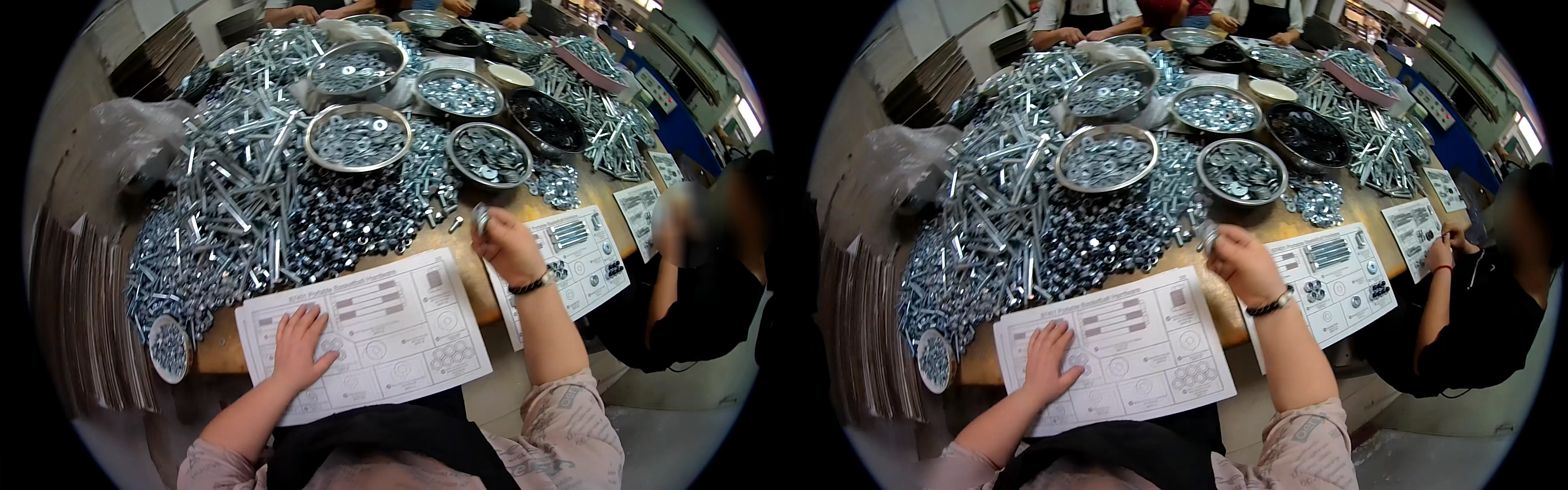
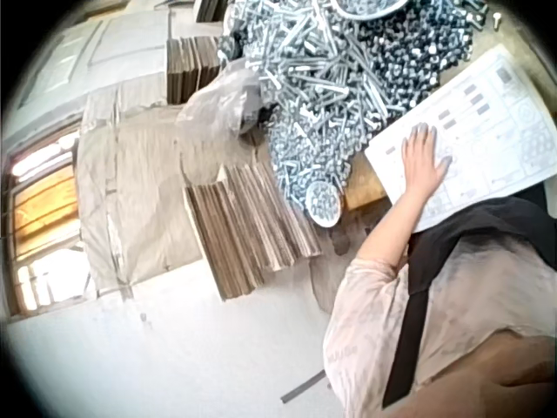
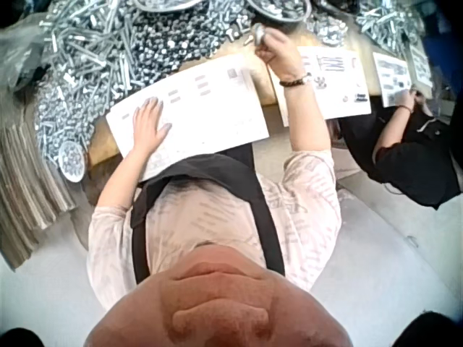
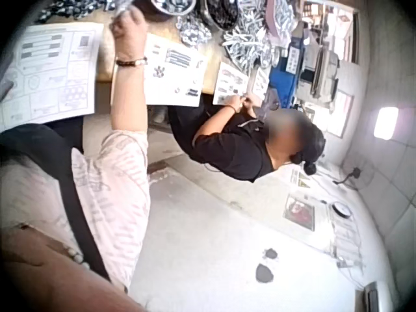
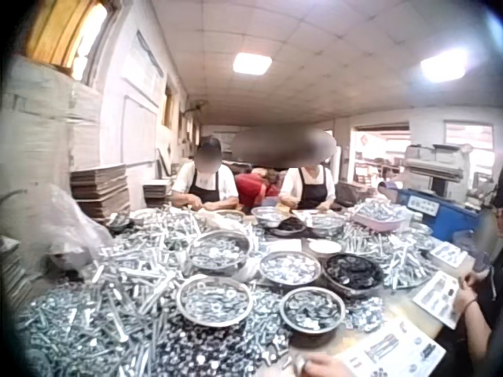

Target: The person sorts metal fasteners from a large pile on a table and places them onto a printed layout sheet. They pick bolts, nuts, and washers from the bulk pile and arrange them in designated spots on the sheet, occasionally adjusting the sheet or reaching into bowls of sorted parts.

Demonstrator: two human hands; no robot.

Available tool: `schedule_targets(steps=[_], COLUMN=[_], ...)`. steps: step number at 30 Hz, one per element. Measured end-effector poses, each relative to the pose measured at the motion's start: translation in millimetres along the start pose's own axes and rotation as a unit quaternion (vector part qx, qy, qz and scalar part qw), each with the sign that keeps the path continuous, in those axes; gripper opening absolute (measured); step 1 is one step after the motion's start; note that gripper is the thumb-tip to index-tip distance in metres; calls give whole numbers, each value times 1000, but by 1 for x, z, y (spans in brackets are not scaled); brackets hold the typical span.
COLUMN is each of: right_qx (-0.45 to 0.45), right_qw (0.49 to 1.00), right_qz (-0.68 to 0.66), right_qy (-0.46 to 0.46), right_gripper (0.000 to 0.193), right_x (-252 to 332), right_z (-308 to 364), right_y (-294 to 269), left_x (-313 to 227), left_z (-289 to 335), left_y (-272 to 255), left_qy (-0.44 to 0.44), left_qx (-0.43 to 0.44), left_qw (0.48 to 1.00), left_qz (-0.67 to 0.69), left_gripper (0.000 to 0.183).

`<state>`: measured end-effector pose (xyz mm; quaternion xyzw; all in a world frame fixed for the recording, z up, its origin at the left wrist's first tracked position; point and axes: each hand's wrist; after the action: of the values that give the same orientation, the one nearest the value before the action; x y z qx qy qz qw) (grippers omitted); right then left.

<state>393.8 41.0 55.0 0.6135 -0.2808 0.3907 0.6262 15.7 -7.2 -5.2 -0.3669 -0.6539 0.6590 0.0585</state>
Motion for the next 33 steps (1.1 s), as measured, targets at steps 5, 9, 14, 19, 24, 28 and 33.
schedule_targets(steps=[5,9,14,19,24,28,33], right_qx=[86,170,197,201,166,115,87], right_qw=[989,964,944,930,932,970,986], right_qz=[-34,-104,-170,-227,-244,-129,80], right_qy=[112,179,203,207,210,174,121], right_gripper=[26,24,24,24,24,19,16], right_x=[-57,-93,-116,-130,-133,-135,-129], right_z=[29,48,66,75,81,85,90], right_y=[95,133,156,174,191,196,195], left_x=[-14,-46,-49,-45,-49,-50,-45], left_z=[-13,-27,-10,4,16,23,27], left_y=[-21,-50,-72,-80,-91,-93,-92], left_qy=[2,156,186,217,200,175,175], left_qx=[-70,-69,-36,-66,-63,-72,-88], left_qw=[929,844,907,922,944,951,968], left_qz=[362,509,375,314,256,243,157], left_gripper=[79,89,54,48,48,47,47])
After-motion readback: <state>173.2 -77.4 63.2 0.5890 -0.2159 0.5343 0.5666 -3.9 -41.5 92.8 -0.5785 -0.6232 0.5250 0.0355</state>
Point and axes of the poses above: each hand's wrist, its own z-axis away from the middle knuckle, its own y-axis out of the palm, x = y × z, and after that the axes turned 2 degrees about y, right-handed
